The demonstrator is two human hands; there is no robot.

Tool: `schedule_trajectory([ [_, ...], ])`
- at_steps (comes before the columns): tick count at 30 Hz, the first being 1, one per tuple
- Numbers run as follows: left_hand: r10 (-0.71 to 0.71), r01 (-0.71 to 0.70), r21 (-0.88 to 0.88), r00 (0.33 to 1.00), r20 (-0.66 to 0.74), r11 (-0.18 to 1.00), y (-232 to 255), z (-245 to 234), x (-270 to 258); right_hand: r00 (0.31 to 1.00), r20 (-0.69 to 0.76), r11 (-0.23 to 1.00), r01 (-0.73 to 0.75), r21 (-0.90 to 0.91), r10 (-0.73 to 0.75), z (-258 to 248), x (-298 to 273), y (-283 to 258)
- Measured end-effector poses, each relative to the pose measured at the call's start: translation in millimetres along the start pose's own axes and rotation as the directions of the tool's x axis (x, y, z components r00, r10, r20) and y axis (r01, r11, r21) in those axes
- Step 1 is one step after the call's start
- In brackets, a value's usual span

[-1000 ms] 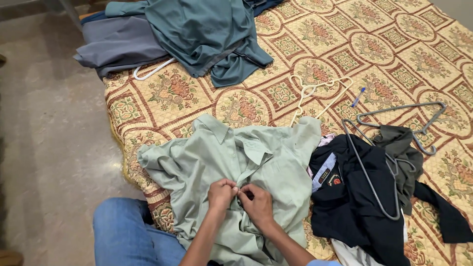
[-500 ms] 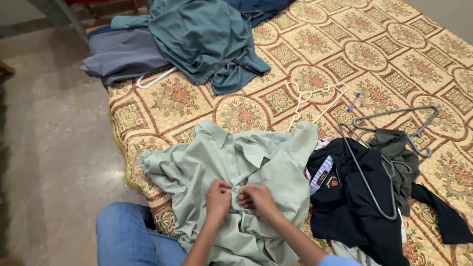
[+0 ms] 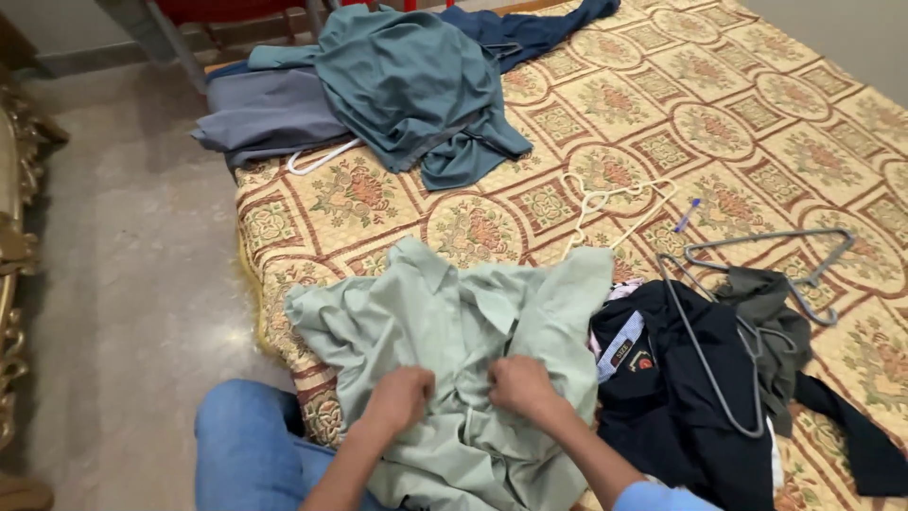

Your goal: Organize and sort various pieces of clothing from a bed and place a shirt on a hanger to put into a wardrobe.

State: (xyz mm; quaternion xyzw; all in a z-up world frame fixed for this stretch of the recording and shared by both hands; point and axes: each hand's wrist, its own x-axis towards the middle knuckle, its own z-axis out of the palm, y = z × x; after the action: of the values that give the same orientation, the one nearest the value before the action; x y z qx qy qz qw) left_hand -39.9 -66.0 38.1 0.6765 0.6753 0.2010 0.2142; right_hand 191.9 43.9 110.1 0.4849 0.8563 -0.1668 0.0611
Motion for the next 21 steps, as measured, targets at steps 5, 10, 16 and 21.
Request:
schedule_trajectory([
  [5, -0.089, 0.148, -0.039, 0.761, 0.643, 0.988, 10.1, -22.6, -15.3, 0.924, 0.362, 0.989, 0.085, 0.12, -0.124, 16.6, -16.4, 11.1],
  [10, -0.101, 0.207, -0.078, 0.73, 0.676, 0.975, 3.4, -8.0, -9.1, 0.899, 0.406, 0.698, -0.398, 0.596, 0.165, 30.4, -37.4, 4.3],
  [16, -0.461, 0.484, -0.117, 0.869, 0.182, 0.867, 90.3, -54.7, 39.2, 0.908, 0.157, 0.338, -0.299, 0.892, 0.389, 54.2, -37.3, -15.1],
  [21, -0.641, 0.671, -0.234, 0.742, 0.196, 0.704, 96.1, -25.6, 92.8, 0.899, 0.041, 0.407, -0.238, 0.882, 0.436, 59.8, -40.0, -16.0],
])
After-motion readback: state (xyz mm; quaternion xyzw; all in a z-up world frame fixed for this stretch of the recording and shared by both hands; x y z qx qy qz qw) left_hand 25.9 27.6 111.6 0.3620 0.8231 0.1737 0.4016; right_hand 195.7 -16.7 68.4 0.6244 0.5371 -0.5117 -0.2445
